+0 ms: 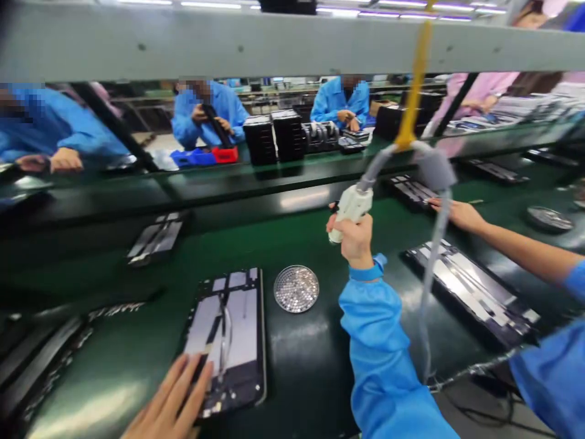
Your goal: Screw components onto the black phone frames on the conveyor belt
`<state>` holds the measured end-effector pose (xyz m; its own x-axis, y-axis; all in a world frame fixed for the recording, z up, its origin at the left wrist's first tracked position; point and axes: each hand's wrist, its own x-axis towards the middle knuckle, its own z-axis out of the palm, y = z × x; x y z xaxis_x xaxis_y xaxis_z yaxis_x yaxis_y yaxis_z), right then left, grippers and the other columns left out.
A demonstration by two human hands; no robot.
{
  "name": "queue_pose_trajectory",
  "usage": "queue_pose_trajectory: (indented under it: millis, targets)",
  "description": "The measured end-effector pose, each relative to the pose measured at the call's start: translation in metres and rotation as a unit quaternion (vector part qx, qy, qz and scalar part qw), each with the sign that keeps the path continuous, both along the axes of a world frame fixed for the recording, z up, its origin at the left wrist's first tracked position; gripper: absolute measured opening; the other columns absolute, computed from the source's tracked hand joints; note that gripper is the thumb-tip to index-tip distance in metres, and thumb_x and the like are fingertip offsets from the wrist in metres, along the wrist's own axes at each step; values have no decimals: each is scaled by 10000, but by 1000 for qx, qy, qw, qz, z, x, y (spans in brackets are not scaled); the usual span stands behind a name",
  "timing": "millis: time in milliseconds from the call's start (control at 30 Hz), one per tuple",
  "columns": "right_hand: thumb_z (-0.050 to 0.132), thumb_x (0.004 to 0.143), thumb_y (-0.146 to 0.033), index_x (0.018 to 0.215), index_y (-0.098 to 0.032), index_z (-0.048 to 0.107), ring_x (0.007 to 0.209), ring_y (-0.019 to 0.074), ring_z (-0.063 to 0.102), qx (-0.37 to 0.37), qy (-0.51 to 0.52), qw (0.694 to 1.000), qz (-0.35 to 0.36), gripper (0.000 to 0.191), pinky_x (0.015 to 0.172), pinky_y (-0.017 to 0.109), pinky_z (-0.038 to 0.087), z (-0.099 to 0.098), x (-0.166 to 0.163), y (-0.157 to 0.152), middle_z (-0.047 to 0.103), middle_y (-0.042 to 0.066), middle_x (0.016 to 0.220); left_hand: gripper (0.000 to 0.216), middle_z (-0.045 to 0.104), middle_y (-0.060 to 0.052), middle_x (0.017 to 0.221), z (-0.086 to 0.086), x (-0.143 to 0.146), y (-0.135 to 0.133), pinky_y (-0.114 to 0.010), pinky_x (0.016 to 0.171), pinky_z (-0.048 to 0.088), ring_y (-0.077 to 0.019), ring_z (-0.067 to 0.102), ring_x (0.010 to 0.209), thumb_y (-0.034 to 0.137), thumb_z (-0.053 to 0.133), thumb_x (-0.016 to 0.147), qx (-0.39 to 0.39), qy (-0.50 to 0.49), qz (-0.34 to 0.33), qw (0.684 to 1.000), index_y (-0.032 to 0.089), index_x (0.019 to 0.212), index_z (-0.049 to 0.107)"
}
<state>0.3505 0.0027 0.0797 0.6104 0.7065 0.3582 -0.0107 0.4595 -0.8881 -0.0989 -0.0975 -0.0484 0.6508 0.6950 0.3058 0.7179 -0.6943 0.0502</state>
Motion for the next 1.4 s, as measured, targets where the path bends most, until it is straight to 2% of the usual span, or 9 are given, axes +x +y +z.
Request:
queue_pose_trajectory:
  millis: [133, 200, 300, 433, 600, 767, 1033, 1300, 1400]
  targets:
    - [550, 557, -294, 856, -181, 650, 479, 170, 548, 23, -16, 999, 42, 335, 603, 376, 491, 2, -23, -7, 583, -16, 522, 622, 558, -14, 1477, 21, 7, 13, -512, 1009, 550, -345, 564, 1320, 496, 695, 771, -69, -2, -64, 996, 415, 1373, 560]
    - [590, 592, -272, 889, -198, 642, 479, 160, 547, 15, -33, 997, 61, 311, 603, 373, 494, -5, -36, -10, 578, -26, 530, 414, 582, -43, 1447, 35, -1, 61, -538, 1130, 428, -311, 511, 1373, 506, 555, 889, -63, -30, 17, 997, 284, 1224, 657]
    - [682, 656, -257, 912, -240, 636, 447, 143, 524, -6, -52, 995, 88, 261, 577, 367, 489, -21, -54, -12, 545, -43, 507, 566, 587, -157, 1367, 40, -24, 145, -516, 1141, 376, -300, 453, 1398, 469, 298, 982, -41, -31, 121, 991, 22, 1142, 605]
    - [727, 689, -228, 871, -259, 633, 433, 147, 513, -36, -37, 991, 120, 208, 555, 374, 490, -36, -75, -8, 533, -41, 485, 562, 599, -161, 1334, 21, -44, 199, -468, 1103, 424, -339, 463, 1384, 473, 281, 941, -41, -1, 154, 987, 29, 1161, 548]
    - [689, 707, -208, 884, -245, 599, 438, 139, 505, -59, -23, 991, 122, 202, 550, 359, 489, -40, -89, -3, 538, -61, 491, 375, 650, -147, 1293, 16, -27, 182, -347, 829, 516, -324, 601, 1265, 407, 324, 1017, -9, 11, 210, 978, 140, 1086, 578]
    - [638, 716, -168, 902, -221, 591, 457, 119, 520, -70, -28, 990, 117, 199, 575, 329, 504, -46, -93, -4, 547, -79, 502, 317, 734, -92, 1085, 29, -1, 178, -258, 520, 302, -230, 718, 931, 382, 405, 1045, 63, 87, 176, 979, 171, 876, 570]
    - [601, 745, -116, 942, -209, 613, 484, 116, 543, -56, -38, 989, 134, 218, 601, 333, 525, -57, -95, 0, 569, -70, 542, 338, 747, -99, 1041, 32, -1, 182, -253, 505, 339, -204, 707, 743, 383, 416, 1052, 127, 123, 130, 976, 149, 885, 593]
    - [599, 779, -122, 958, -214, 608, 483, 114, 525, -66, -48, 986, 143, 201, 595, 325, 525, -59, -97, 1, 543, -75, 546, 435, 761, -159, 1031, 35, -2, 181, -303, 492, 446, -296, 752, 912, 369, 324, 1063, 117, 56, 109, 986, 96, 977, 653]
    - [605, 766, -127, 944, -221, 614, 485, 120, 536, -66, -48, 985, 149, 201, 594, 322, 524, -59, -97, 2, 544, -74, 538, 410, 754, -123, 1103, 40, -5, 179, -365, 634, 572, -292, 743, 958, 378, 359, 1044, 98, 0, 77, 992, 135, 959, 678]
